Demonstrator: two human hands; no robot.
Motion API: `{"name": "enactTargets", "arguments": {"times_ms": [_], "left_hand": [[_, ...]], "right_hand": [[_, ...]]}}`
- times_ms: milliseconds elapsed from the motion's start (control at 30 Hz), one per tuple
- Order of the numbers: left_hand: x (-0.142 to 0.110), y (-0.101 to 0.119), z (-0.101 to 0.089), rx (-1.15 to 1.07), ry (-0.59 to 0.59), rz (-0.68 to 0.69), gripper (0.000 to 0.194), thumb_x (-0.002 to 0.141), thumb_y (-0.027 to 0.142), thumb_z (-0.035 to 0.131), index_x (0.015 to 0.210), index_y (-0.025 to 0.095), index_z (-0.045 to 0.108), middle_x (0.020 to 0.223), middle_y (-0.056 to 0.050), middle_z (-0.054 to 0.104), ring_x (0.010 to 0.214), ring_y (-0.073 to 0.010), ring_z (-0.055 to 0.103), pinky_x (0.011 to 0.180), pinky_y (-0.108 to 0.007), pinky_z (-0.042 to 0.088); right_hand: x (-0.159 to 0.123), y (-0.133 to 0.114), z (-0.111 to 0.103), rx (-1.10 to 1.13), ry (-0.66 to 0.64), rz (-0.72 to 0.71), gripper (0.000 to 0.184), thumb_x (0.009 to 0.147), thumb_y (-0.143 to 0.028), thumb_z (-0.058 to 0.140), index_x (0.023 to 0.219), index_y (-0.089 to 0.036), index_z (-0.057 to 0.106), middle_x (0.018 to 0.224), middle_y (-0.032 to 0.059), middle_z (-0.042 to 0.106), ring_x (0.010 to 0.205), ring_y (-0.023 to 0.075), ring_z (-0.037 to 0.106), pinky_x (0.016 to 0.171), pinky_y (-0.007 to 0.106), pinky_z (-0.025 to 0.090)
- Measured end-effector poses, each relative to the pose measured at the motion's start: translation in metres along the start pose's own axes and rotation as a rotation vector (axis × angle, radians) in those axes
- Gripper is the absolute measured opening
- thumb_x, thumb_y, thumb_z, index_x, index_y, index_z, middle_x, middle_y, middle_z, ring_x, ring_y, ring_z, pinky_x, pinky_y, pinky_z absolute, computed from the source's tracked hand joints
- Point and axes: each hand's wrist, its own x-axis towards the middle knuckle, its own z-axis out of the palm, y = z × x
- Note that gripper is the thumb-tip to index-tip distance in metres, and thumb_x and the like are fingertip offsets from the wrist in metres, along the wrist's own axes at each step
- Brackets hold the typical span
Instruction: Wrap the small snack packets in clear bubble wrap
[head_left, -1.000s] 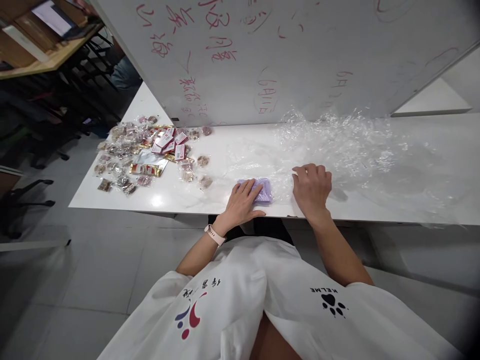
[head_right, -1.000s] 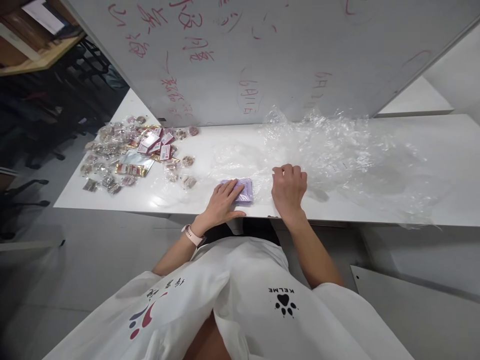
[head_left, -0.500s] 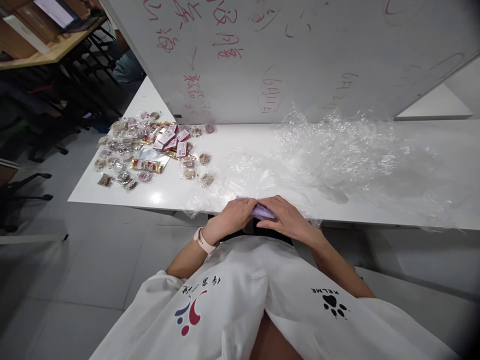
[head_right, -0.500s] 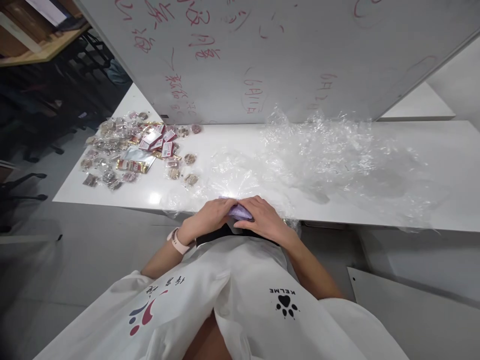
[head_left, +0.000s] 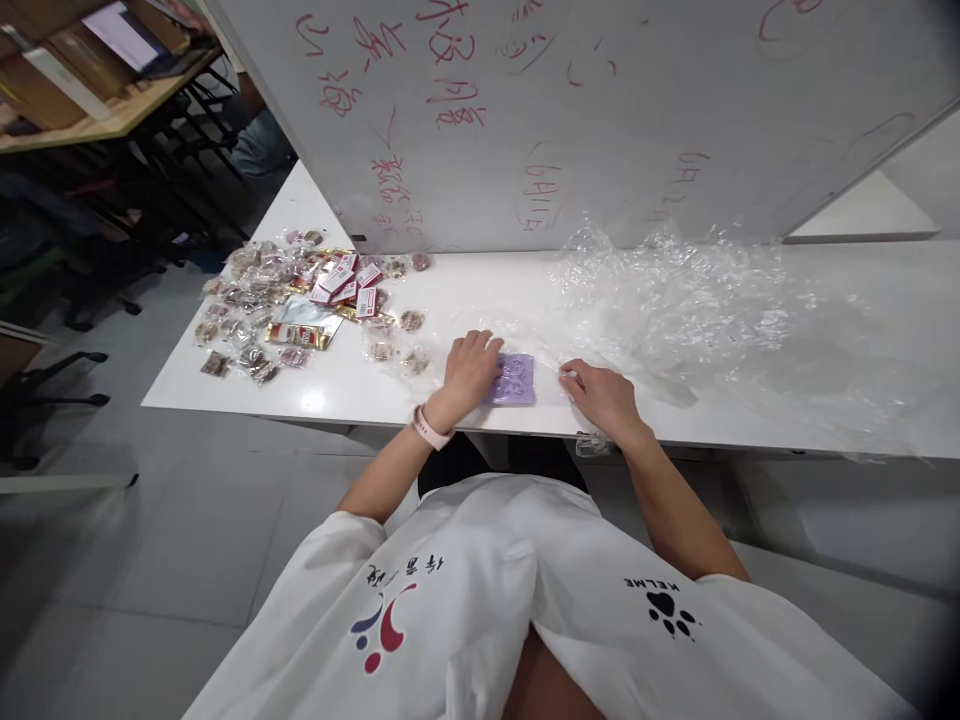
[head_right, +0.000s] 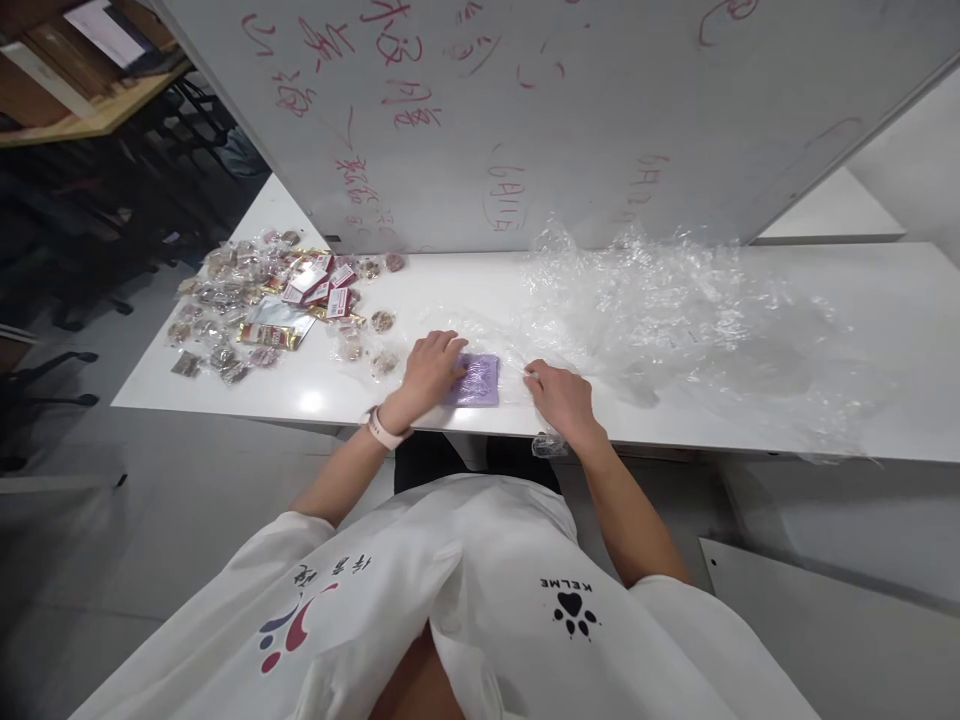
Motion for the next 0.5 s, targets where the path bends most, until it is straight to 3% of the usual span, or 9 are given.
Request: {"name": "enactTargets", "arguments": {"times_ms": [100, 167, 233, 300, 400, 433, 500], "left_hand": [[-0.027, 0.019, 0.02, -0.033, 0.038, 0.175, 0.062, 0.092, 0.044, 0.061, 0.145, 0.017, 0.044, 0.155, -0.016, 0.043, 0.146, -0.0343, 0.034, 0.118, -0.055, 0.025], [-0.04, 0.023, 0.029, -0.068, 0.021, 0.208, 0.072, 0.092, 0.052, 0.058, 0.151, 0.018, 0.036, 0.158, -0.015, 0.038, 0.149, -0.0345, 0.029, 0.12, -0.058, 0.02], [-0.048, 0.021, 0.033, -0.092, 0.024, 0.196, 0.069, 0.095, 0.05, 0.054, 0.153, 0.021, 0.033, 0.158, -0.013, 0.038, 0.149, -0.0328, 0.029, 0.121, -0.057, 0.02], [-0.052, 0.018, 0.034, -0.113, 0.028, 0.2, 0.062, 0.097, 0.046, 0.051, 0.153, 0.023, 0.035, 0.157, -0.012, 0.042, 0.148, -0.0308, 0.032, 0.121, -0.055, 0.021], [-0.057, 0.015, 0.033, -0.127, 0.028, 0.212, 0.058, 0.098, 0.041, 0.049, 0.152, 0.023, 0.036, 0.155, -0.011, 0.044, 0.148, -0.03, 0.033, 0.12, -0.054, 0.022], [-0.059, 0.015, 0.033, -0.128, 0.026, 0.212, 0.058, 0.098, 0.04, 0.049, 0.152, 0.023, 0.036, 0.155, -0.011, 0.044, 0.147, -0.03, 0.034, 0.12, -0.055, 0.023], [-0.062, 0.017, 0.033, -0.125, 0.03, 0.203, 0.058, 0.098, 0.038, 0.049, 0.152, 0.023, 0.036, 0.155, -0.012, 0.045, 0.147, -0.0303, 0.034, 0.12, -0.055, 0.023]], "right_hand": [[0.0, 0.003, -0.007, 0.017, -0.013, -0.013, 0.029, 0.095, -0.032, 0.048, 0.112, -0.023, 0.069, 0.092, 0.0056, 0.075, 0.082, 0.0219, 0.067, 0.061, 0.028, 0.035], [-0.001, 0.012, -0.021, 0.086, -0.055, -0.026, 0.026, 0.092, -0.039, 0.053, 0.104, -0.025, 0.072, 0.085, 0.0033, 0.074, 0.076, 0.02, 0.066, 0.059, 0.028, 0.035], [-0.006, 0.03, -0.042, 0.149, -0.064, 0.012, 0.028, 0.089, -0.05, 0.057, 0.093, -0.027, 0.073, 0.074, 0.0016, 0.071, 0.066, 0.0183, 0.063, 0.058, 0.029, 0.036], [-0.019, 0.055, -0.066, 0.138, 0.032, 0.128, 0.036, 0.087, -0.061, 0.057, 0.086, -0.029, 0.073, 0.068, 0.0033, 0.068, 0.061, 0.0194, 0.06, 0.057, 0.033, 0.036], [-0.049, 0.091, -0.09, 0.0, 0.316, 0.363, 0.046, 0.089, -0.069, 0.046, 0.084, -0.032, 0.071, 0.069, 0.0087, 0.067, 0.064, 0.0274, 0.06, 0.056, 0.04, 0.035], [-0.061, 0.099, -0.092, -0.032, 0.359, 0.412, 0.048, 0.09, -0.071, 0.042, 0.083, -0.033, 0.071, 0.069, 0.0097, 0.067, 0.064, 0.03, 0.06, 0.055, 0.042, 0.035], [-0.081, 0.104, -0.082, 0.018, 0.284, 0.424, 0.048, 0.089, -0.073, 0.041, 0.087, -0.034, 0.07, 0.072, 0.0098, 0.069, 0.062, 0.0314, 0.062, 0.054, 0.044, 0.038]]}}
